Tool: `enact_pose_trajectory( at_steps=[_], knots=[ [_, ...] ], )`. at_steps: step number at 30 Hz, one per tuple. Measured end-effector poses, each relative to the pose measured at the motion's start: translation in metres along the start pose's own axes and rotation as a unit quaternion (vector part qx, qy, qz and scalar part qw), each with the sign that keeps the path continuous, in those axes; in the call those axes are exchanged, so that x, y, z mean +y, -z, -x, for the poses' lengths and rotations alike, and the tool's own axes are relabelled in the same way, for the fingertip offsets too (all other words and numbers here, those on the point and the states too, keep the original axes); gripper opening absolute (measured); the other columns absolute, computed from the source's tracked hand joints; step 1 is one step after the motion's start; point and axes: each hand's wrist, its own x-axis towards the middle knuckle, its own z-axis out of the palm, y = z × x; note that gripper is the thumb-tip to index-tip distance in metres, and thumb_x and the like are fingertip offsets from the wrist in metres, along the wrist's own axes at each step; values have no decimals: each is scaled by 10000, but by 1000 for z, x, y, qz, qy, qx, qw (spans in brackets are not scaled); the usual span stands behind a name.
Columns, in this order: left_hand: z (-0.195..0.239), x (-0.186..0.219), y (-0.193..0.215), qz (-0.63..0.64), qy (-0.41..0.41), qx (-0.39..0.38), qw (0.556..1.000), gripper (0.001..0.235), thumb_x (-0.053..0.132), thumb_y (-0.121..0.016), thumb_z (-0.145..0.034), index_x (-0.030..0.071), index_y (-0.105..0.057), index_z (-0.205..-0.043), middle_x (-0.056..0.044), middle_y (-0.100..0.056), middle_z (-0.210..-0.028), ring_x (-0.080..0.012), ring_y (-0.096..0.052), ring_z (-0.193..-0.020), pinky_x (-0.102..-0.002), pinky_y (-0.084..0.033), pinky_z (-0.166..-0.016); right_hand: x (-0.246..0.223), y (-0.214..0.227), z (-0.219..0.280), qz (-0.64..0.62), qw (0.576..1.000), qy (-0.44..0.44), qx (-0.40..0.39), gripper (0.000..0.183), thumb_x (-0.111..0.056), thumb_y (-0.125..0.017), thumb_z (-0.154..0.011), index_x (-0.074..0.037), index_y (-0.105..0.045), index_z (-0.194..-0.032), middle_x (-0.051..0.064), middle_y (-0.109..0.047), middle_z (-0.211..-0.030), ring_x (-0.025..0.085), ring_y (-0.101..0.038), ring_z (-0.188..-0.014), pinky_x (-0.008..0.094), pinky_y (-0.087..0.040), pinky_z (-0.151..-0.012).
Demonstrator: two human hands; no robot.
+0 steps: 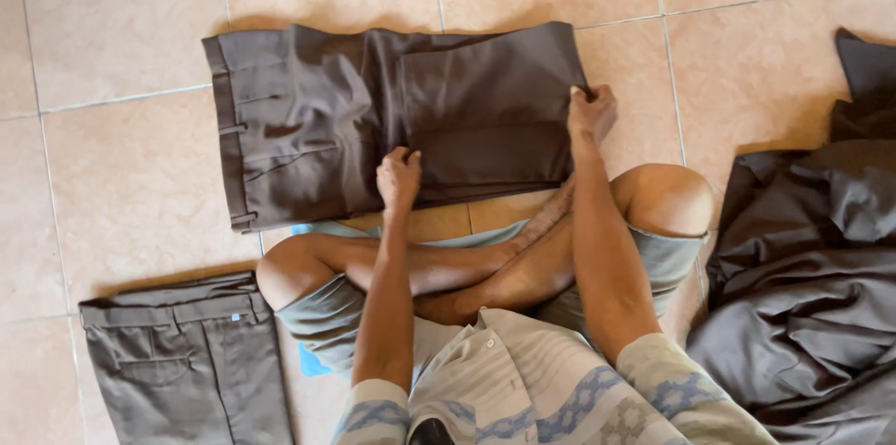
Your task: The person sits cross-legged on a tiled floor and folds brown trousers by hand. They smooth the fabric, fold the legs together, then fold the garment in half and place it on a growing stack to the left.
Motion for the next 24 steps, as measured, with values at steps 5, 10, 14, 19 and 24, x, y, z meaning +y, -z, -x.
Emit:
enact_pose_trajectory(
  at_steps=[5, 10, 14, 19, 24],
  knots=[
    [6, 9, 0, 6, 56, 14, 998, 207, 365, -744, -852, 185, -765, -952, -86, -768, -829, -367, -751, -884, -491, -575, -828, -30, 44, 32, 39, 985, -59, -155, 516, -469, -765, -891, -69, -591, -1165, 203, -689, -1079, 392, -698, -1037, 502, -596, -817],
    [1, 13, 3, 26, 56, 31, 998, 161, 309, -749, -854, 167, -716, -924, -62, -763, -760, -375, -752, -850, -499, -569, -811, -40, 50, 19, 97, 978, 15, -182, 616, -569, -767, -863, -44, -655, -1164, 232, -701, -1088, 442, -681, -1079, 548, -580, -863],
    [10, 14, -9, 14, 47, 69, 996, 261, 305, -751, -866, 150, -633, -1040, -76, -751, -795, -368, -750, -855, -507, -575, -810, -44, 69, 20, 15, 970, 45, -238, 537, -408, -804, -824, -13, -694, -1171, 228, -706, -993, 390, -690, -963, 503, -566, -733],
    [38, 21, -4, -33, -72, 132, 988, 590, 144, -777, -841, 168, -474, -1346, -126, -488, -1361, -392, -638, -1096, -497, -614, -845, -92, 125, 48, -156, 964, -6, -217, 525, -384, -935, -796, -92, -705, -1166, 115, -682, -885, 218, -671, -787, 388, -568, -587],
    [46, 2, -18, -47, -187, 48, 980, 362, 27, -606, -879, 156, -690, -1207, -84, -528, -1414, -379, -564, -1212, -497, -557, -908, -118, 129, 74, -327, 912, -38, -244, 346, -235, -908, -838, -76, -671, -1033, 44, -635, -771, 141, -682, -649, 266, -609, -542]
  ],
)
